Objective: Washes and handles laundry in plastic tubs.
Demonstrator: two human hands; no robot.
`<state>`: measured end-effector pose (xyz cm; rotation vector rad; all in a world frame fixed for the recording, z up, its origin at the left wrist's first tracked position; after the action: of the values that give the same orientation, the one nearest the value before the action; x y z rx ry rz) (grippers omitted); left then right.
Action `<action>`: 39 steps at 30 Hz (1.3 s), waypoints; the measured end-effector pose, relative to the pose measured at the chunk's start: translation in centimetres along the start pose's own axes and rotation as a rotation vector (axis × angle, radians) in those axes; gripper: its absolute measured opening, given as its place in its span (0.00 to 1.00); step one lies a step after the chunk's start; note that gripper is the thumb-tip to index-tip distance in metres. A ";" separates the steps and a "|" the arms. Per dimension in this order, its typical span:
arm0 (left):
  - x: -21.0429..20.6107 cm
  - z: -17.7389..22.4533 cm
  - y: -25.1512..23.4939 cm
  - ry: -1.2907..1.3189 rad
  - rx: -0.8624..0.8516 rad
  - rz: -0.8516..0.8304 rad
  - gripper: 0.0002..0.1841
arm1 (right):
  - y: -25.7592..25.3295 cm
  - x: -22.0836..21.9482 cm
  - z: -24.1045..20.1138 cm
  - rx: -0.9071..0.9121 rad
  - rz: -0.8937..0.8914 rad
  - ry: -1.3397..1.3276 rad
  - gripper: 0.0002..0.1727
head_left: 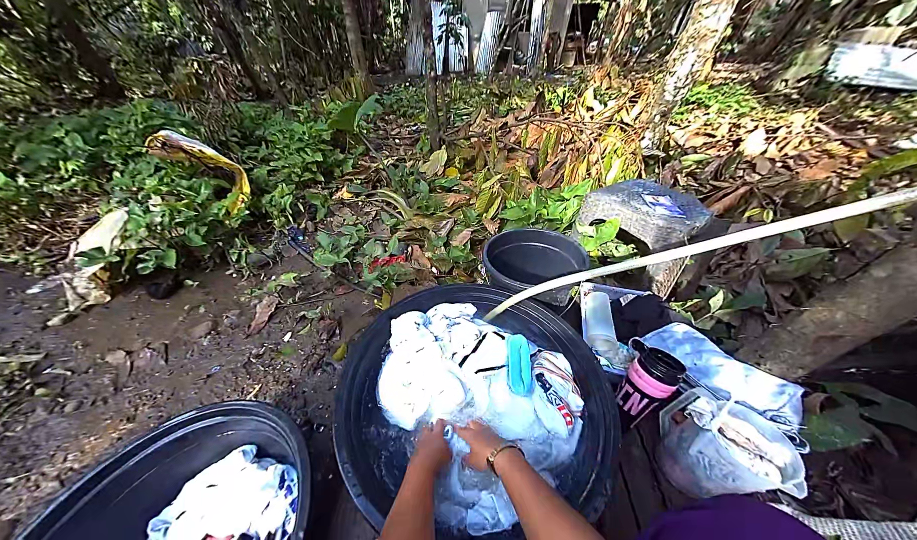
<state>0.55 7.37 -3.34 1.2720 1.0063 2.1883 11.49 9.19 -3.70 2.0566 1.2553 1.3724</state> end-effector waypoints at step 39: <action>13.3 11.3 15.7 1.579 -0.452 0.705 0.08 | 13.6 14.2 -7.6 0.550 0.613 -2.013 0.26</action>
<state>3.80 10.14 19.71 -0.7076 0.2824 3.6099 13.13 12.36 17.02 2.5341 -0.0465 -1.2120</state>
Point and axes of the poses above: each hand's wrist, its own y-axis away from the middle knuckle, its own x-axis out of the back of the hand, z = x × y, the point moved 7 cm from there along -y, towards the middle knuckle, and after that the axes turned 5 degrees about -z, right-handed, at the moved point
